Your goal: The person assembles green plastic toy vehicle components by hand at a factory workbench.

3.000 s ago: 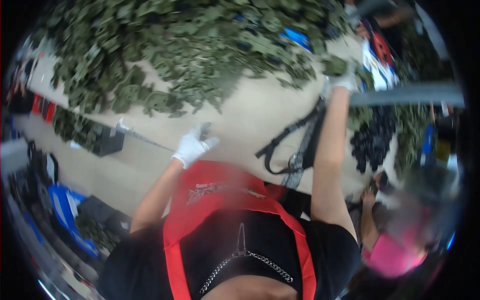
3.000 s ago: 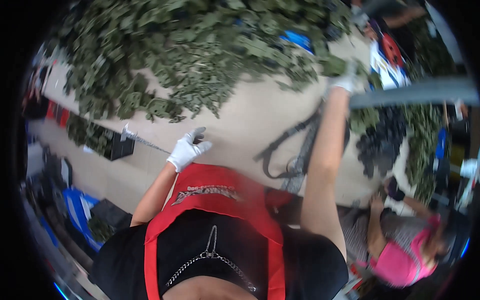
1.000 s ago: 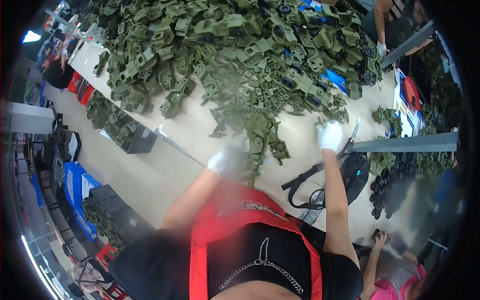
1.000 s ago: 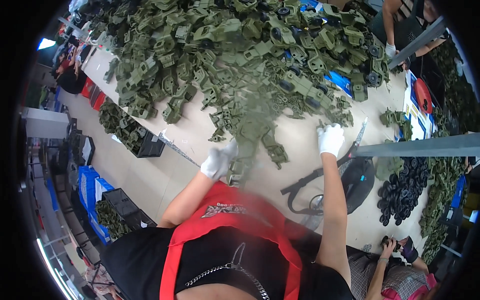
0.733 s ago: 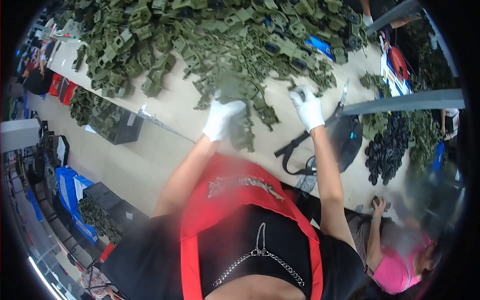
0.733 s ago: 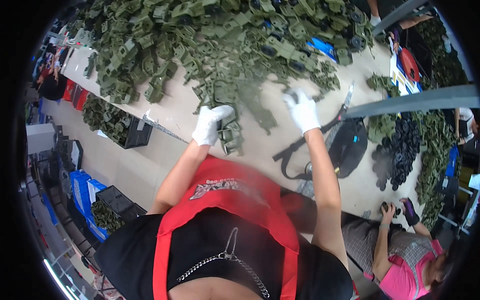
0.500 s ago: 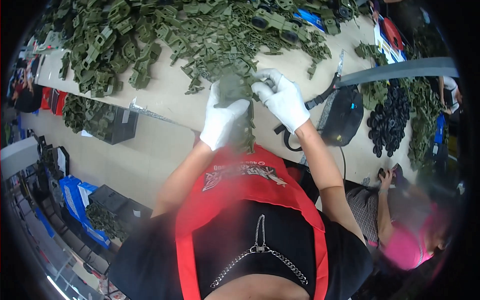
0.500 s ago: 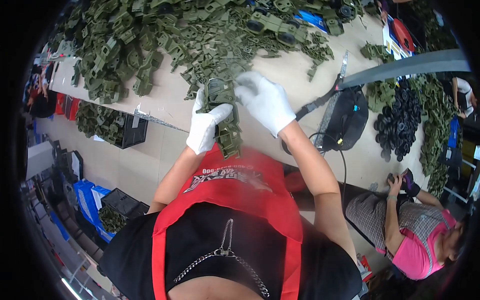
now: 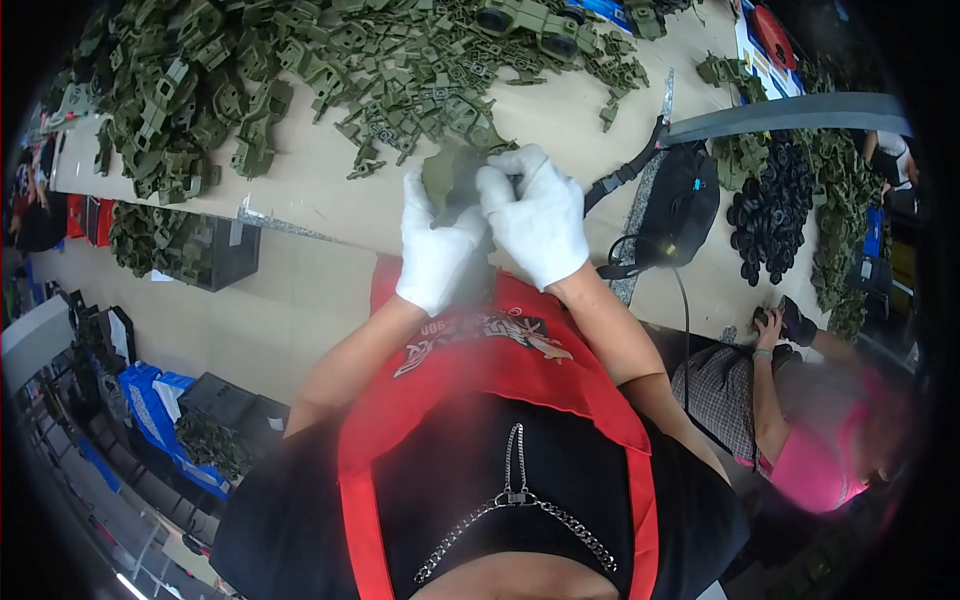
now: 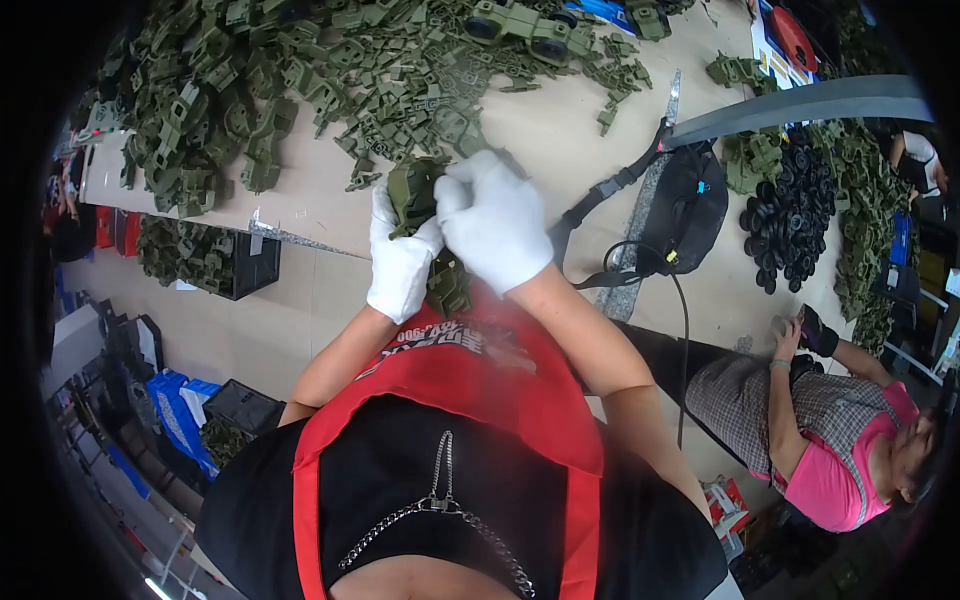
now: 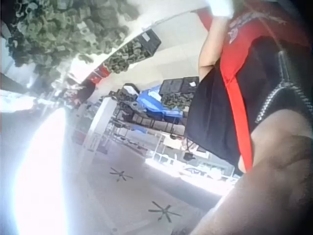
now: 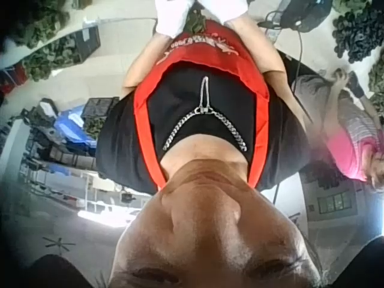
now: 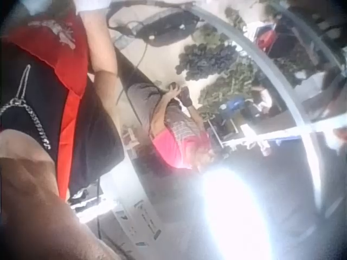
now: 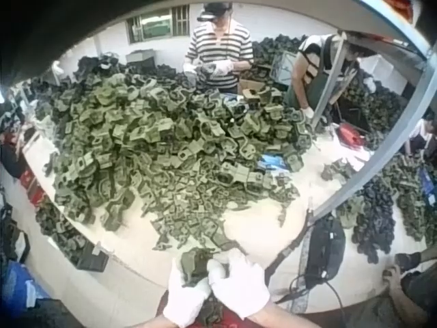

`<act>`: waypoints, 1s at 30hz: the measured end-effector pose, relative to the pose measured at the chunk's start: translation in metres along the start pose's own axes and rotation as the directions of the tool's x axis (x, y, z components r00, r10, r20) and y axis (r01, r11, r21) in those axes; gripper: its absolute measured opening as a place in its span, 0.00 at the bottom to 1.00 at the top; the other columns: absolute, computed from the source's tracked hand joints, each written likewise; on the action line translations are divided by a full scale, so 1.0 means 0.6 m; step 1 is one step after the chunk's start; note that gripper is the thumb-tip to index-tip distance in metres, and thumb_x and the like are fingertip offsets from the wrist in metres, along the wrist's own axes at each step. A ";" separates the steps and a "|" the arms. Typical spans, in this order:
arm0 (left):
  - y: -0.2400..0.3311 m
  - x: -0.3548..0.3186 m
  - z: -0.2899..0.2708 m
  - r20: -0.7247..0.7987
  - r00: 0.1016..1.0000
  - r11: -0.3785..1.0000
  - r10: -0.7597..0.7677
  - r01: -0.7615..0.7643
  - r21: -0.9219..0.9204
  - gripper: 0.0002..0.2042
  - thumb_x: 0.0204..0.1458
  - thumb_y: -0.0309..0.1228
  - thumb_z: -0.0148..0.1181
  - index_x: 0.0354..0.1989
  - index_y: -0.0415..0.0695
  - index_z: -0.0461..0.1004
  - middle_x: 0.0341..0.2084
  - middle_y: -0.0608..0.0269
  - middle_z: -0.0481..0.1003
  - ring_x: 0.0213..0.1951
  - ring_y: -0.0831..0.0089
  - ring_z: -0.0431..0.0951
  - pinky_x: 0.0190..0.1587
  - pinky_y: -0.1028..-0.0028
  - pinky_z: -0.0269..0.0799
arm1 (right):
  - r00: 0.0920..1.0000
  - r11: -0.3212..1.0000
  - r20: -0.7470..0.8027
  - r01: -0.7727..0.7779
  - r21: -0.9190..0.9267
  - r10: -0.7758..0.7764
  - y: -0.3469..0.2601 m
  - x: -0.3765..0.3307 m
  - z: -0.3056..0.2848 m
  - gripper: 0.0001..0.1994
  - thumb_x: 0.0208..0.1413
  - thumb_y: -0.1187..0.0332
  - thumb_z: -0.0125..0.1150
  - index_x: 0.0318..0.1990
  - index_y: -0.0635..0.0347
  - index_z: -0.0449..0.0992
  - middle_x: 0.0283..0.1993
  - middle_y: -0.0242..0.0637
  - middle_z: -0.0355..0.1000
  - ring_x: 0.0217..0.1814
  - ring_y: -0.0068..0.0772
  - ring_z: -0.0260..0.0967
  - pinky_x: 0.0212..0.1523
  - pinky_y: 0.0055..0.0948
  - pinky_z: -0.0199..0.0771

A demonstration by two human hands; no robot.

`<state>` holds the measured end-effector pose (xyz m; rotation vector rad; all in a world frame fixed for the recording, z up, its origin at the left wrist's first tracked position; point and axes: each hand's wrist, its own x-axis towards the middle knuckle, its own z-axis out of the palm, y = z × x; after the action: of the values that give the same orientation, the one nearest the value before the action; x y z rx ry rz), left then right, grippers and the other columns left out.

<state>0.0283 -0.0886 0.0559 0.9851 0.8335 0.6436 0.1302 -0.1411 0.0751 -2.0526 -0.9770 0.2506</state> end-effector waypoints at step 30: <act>-0.058 0.048 -0.112 0.189 0.836 0.819 -0.515 0.545 -0.180 0.19 0.50 0.33 0.59 0.48 0.37 0.70 0.32 0.58 0.74 0.32 0.68 0.77 0.34 0.69 0.77 | 0.838 0.819 0.179 -0.544 0.184 0.516 0.401 0.155 0.028 0.13 0.54 0.63 0.59 0.45 0.57 0.77 0.36 0.46 0.76 0.33 0.50 0.75 0.40 0.42 0.76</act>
<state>-0.0090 -0.0500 -0.0047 0.5359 0.8475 0.1771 0.3183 -0.1494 -0.1023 -2.0702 -0.3891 0.7574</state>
